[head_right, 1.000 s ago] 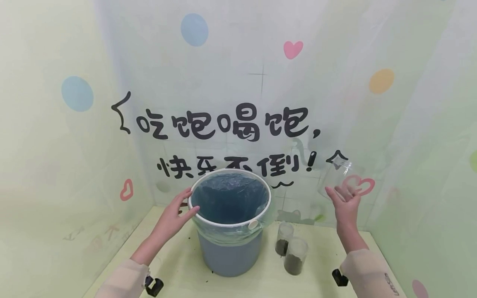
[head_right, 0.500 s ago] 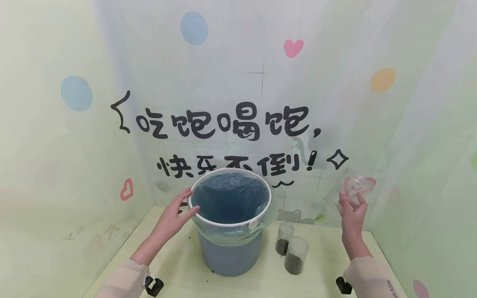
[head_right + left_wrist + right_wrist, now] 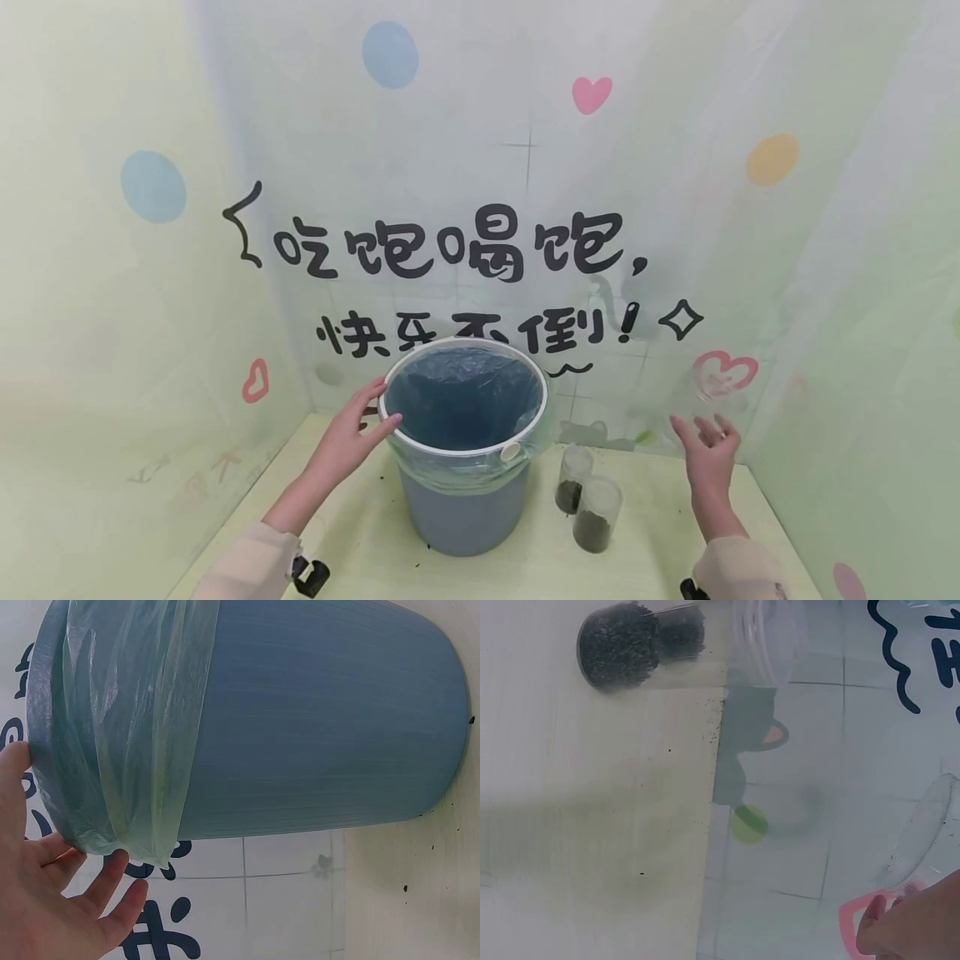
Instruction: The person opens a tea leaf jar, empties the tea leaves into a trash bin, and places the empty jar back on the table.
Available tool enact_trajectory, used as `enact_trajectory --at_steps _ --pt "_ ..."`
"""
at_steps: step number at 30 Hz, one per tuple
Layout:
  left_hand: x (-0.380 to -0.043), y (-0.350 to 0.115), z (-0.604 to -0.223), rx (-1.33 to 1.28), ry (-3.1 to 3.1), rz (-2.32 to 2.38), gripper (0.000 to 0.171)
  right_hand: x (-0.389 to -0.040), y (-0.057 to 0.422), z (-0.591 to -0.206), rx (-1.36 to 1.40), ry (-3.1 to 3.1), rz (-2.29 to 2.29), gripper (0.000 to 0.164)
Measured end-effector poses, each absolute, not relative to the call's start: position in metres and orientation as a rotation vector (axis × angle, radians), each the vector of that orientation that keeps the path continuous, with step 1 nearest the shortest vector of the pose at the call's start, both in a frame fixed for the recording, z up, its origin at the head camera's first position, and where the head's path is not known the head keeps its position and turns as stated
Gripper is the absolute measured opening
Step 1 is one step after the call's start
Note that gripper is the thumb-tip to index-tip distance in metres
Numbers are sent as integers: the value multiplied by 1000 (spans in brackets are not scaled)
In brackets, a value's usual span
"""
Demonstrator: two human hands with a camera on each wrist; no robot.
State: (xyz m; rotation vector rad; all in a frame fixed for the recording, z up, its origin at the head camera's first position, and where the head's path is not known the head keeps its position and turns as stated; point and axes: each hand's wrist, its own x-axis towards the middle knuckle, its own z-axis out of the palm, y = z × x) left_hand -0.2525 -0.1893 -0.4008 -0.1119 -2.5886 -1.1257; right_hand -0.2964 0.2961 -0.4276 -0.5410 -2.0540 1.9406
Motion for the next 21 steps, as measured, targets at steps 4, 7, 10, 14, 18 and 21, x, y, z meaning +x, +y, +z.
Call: enact_trajectory --at_steps 4,7,10,14,18,21 --pt "-252 -189 -400 -116 -2582 -1128 73 -296 298 -440 -554 -2117 1875 97" --pt "-251 -189 -399 -116 -2587 -1137 74 -296 300 -449 -561 -2153 1838 98" --pt "-251 -189 -398 -110 -2596 -1150 75 -297 301 -457 -556 -2178 1800 98" --pt "-252 -189 -399 -107 -2599 -1148 75 -297 302 -469 -541 -2224 1739 99" --pt "-252 -189 -399 -104 -2600 -1139 75 -295 302 -479 -513 -2270 1680 102" --pt "-251 -189 -399 -104 -2597 -1135 75 -292 301 -484 -484 -2291 1645 102"
